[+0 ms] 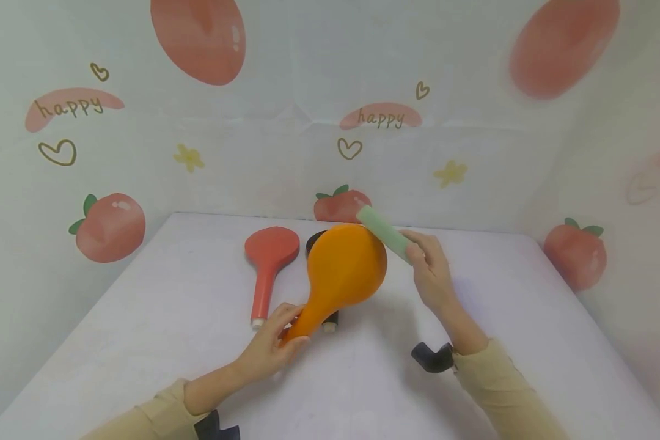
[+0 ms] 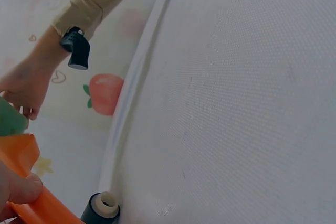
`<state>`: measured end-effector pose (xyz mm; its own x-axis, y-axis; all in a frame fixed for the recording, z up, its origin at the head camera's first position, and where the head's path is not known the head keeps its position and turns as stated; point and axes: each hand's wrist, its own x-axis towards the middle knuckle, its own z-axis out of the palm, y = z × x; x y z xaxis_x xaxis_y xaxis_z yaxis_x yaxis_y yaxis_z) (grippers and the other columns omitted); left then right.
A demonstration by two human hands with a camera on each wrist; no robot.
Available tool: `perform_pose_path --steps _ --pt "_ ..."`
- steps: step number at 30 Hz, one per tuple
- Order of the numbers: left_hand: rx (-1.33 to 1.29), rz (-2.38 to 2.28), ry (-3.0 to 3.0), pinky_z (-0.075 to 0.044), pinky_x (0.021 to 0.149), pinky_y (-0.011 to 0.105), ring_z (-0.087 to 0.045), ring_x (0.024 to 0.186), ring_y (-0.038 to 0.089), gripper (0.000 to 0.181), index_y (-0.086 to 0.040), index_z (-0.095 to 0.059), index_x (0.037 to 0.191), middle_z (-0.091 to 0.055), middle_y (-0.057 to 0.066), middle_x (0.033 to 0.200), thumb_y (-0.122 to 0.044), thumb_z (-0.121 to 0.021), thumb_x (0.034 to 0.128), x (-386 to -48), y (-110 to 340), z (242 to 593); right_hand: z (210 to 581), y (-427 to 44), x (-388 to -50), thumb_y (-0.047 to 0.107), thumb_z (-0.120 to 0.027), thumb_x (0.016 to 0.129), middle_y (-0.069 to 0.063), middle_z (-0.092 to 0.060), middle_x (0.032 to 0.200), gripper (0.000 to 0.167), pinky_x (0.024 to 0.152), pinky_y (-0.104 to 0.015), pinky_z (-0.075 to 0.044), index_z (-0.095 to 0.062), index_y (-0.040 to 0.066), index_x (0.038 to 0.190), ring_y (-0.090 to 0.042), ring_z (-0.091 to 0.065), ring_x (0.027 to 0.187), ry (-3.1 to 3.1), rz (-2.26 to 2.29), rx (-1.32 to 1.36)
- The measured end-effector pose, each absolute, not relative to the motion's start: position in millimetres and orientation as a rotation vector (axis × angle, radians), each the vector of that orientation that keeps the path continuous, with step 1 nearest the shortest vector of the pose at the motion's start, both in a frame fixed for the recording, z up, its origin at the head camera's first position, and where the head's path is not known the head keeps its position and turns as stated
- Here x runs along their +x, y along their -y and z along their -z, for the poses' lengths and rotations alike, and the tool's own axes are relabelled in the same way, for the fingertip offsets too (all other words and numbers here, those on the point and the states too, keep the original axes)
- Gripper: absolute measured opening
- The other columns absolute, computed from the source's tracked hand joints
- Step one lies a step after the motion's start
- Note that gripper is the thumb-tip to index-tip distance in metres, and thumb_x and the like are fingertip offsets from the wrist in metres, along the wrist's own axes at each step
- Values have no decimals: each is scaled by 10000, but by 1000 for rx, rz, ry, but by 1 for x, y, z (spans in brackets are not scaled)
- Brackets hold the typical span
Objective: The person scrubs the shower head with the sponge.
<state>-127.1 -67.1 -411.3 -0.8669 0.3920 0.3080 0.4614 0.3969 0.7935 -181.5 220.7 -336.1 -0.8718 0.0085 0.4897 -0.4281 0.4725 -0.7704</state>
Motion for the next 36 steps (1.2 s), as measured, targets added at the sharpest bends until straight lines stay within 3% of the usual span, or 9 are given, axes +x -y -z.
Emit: perform_pose_path --steps 6,12,20,27,36 --pt "-719 1431 2575 -498 909 258 -538 949 149 463 -15 -542 1271 -552 42 1058 -67 -676 831 -126 66 411 331 -218 -181 179 -378 983 215 -432 1040 337 744 -274 -301 -556 10 1214 -6 -384 928 2305 -1316 339" --pt "-652 1374 2579 -511 909 275 -547 930 138 466 -33 -564 1257 -559 30 1031 -52 -695 810 -126 65 411 329 -222 -179 243 -383 985 5 -452 1088 364 699 -285 -292 -561 26 1216 -27 -361 881 2396 -1254 228" --pt "-598 1273 2596 -514 886 272 -545 916 134 452 -37 -594 1223 -558 22 999 -61 -717 789 -125 62 408 324 -214 -176 165 -437 962 221 -421 1016 290 660 -251 -264 -609 42 1159 -9 -356 882 2303 -1255 312" --pt "-580 1185 2588 -521 848 262 -540 894 137 431 -33 -623 1182 -565 27 972 -58 -737 767 -125 62 406 319 -207 -172 97 -497 897 184 -424 1009 251 686 -260 -252 -647 29 1087 -31 -372 907 2218 -1233 406" --pt "-557 1085 2580 -528 823 269 -542 879 134 425 -43 -633 1169 -568 24 967 -64 -745 760 -125 62 407 320 -210 -173 125 -523 891 -123 -474 1053 252 723 -282 -257 -657 27 1081 12 -339 950 2253 -1186 345"
